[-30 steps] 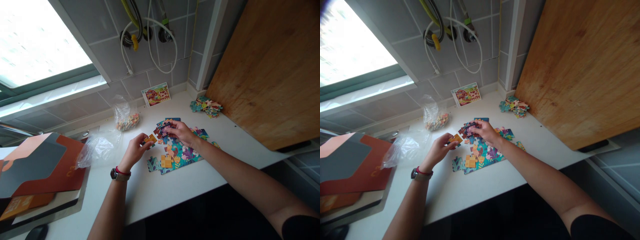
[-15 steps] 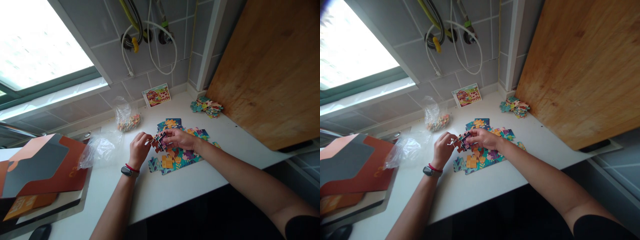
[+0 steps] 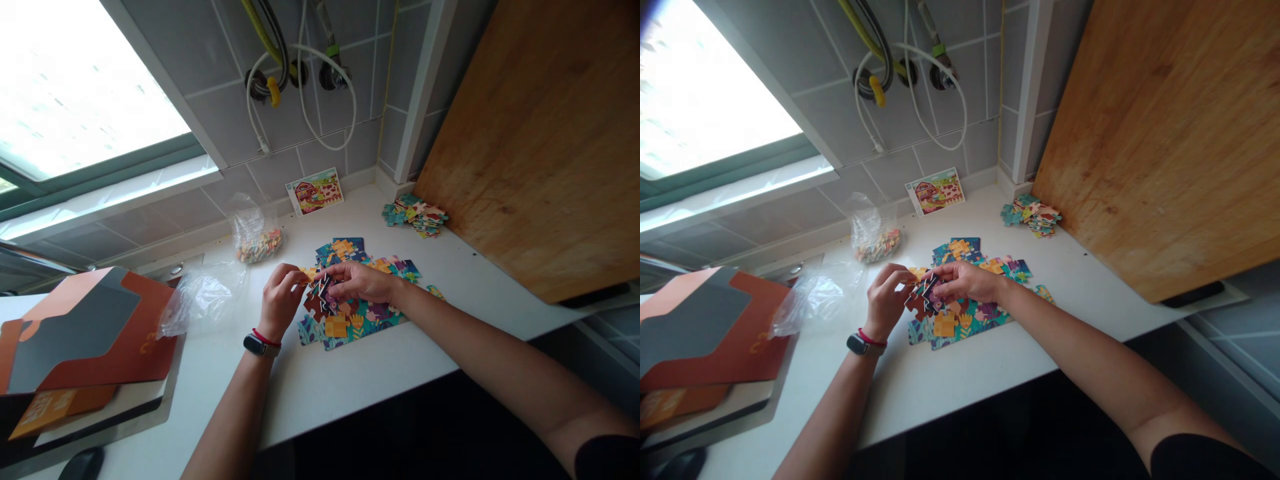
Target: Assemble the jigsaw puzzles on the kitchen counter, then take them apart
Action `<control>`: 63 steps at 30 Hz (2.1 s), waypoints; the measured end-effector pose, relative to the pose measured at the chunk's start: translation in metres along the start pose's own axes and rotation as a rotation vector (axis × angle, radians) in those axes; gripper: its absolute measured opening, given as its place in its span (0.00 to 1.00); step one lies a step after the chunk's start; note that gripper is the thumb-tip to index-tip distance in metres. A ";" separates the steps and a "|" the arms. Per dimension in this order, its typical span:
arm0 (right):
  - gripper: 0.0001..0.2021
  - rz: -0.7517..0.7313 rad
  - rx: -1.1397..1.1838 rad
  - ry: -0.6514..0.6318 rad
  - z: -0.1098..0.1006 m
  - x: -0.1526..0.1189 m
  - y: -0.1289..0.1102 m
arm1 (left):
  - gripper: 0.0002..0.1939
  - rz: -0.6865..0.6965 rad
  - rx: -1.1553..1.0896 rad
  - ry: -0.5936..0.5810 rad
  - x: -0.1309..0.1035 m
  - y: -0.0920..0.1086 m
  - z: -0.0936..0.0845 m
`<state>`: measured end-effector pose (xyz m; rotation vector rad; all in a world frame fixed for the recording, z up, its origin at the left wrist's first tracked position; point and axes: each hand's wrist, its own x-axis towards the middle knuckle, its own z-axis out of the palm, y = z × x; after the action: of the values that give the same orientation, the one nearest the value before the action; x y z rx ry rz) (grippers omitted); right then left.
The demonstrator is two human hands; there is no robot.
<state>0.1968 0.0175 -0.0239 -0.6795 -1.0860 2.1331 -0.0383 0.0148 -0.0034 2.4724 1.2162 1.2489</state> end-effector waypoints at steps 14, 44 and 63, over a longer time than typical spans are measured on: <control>0.23 -0.026 -0.015 0.028 -0.004 0.000 -0.005 | 0.09 -0.323 -0.273 0.073 0.001 -0.017 -0.009; 0.21 -0.307 -0.076 0.314 -0.007 0.015 0.004 | 0.27 -0.917 -0.910 -0.043 0.006 0.000 0.001; 0.21 -0.285 0.108 0.488 -0.006 0.012 -0.003 | 0.37 -0.418 -0.288 -0.759 0.002 0.001 -0.030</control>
<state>0.1932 0.0308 -0.0264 -0.8770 -0.7437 1.6517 -0.0585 0.0079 0.0177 2.0128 1.1312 0.2917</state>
